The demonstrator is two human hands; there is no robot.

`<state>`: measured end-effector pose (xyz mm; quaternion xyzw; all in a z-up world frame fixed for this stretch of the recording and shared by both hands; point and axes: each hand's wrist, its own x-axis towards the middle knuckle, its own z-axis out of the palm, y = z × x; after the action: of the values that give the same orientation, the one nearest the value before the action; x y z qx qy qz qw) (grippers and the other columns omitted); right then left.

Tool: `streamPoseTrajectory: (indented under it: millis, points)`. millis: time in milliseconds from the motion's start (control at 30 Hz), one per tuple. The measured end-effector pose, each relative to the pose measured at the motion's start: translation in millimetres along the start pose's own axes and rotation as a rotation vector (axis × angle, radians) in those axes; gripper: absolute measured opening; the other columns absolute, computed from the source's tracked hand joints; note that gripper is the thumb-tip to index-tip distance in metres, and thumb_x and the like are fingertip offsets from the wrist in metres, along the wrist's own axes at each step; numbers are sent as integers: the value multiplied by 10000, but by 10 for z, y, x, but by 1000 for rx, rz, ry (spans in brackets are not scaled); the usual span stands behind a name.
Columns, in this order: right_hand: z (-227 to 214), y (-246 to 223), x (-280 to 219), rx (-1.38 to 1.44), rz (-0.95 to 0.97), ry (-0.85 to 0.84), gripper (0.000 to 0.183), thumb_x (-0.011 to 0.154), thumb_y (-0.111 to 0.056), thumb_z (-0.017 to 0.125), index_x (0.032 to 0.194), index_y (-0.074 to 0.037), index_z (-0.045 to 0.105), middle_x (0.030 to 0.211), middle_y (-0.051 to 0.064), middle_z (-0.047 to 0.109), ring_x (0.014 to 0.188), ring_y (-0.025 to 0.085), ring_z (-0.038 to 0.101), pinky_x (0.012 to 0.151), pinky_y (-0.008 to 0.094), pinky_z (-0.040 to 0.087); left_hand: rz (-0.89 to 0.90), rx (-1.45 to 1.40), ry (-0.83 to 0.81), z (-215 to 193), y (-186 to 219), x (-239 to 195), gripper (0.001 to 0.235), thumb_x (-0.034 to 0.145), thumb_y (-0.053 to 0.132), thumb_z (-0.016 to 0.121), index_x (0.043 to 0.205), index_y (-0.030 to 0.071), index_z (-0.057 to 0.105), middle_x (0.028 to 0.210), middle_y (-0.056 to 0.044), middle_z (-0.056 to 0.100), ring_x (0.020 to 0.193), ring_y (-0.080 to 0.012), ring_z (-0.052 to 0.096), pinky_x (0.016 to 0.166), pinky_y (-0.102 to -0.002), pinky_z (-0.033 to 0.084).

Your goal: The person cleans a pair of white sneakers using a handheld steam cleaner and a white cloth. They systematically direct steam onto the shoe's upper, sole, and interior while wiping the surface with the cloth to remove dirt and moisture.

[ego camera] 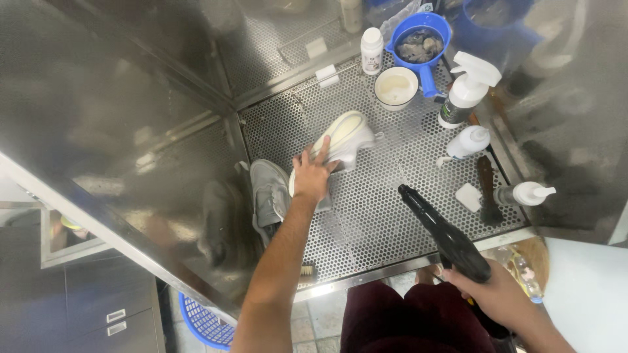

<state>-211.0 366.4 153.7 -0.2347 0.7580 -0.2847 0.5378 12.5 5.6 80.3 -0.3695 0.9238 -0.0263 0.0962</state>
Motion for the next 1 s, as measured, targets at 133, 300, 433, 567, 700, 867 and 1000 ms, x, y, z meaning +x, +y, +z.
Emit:
streamPoseTrajectory:
  millis: [133, 300, 433, 567, 700, 867, 1000]
  points:
    - [70, -109, 81, 8, 13, 37, 392, 810, -405, 811, 853, -29, 707, 568, 89, 641, 527, 197, 604, 555, 374, 486, -13, -26, 24, -51, 49, -32, 599, 761, 109, 767, 1284, 392, 704, 1711, 13, 89, 1469, -381, 251, 1147, -621, 263]
    - [197, -104, 179, -5, -18, 22, 386, 814, -394, 811, 833, -23, 708, 569, 79, 645, 532, 183, 604, 555, 356, 484, -30, -36, -8, -66, 92, -7, 611, 753, 84, 774, 1283, 382, 703, 1704, 2, 89, 1461, -395, 235, 1123, -649, 263]
    - [253, -90, 207, 8, -48, -22, 367, 800, -370, 791, 774, -10, 719, 557, 79, 643, 529, 187, 606, 550, 356, 483, -29, -74, 0, -94, 99, -32, 608, 761, 74, 770, 1282, 379, 705, 1709, -6, 100, 1464, -397, 243, 1144, -639, 257]
    - [288, -94, 226, 2, -28, 10, 396, 825, -387, 801, 726, -8, 746, 545, 83, 638, 531, 197, 606, 557, 366, 475, -29, -81, 0, -59, 99, -20, 641, 747, 53, 774, 1289, 386, 702, 1713, -10, 92, 1465, -394, 242, 1151, -629, 250]
    - [321, -56, 241, -42, -74, -12, 397, 805, -370, 770, 709, 11, 716, 550, 87, 638, 534, 199, 610, 559, 370, 482, -25, -80, 3, -72, 97, -18, 634, 760, 58, 779, 1292, 394, 698, 1713, -8, 89, 1469, -396, 232, 1149, -639, 240]
    - [325, -28, 212, 20, -29, 96, 345, 789, -364, 786, 840, -29, 723, 609, 94, 682, 584, 199, 634, 595, 363, 496, -55, -108, -135, -255, 135, -44, 693, 724, 95, 796, 1338, 381, 649, 1710, -3, 51, 1491, -386, 193, 1174, -628, 219]
    - [298, -39, 124, -1, -42, 132, 396, 802, -398, 816, 867, -12, 754, 626, 109, 690, 597, 211, 647, 601, 370, 504, -21, -83, -6, -165, 136, -25, 602, 833, 21, 712, 1305, 394, 684, 1710, -15, 66, 1476, -405, 207, 1145, -658, 232]
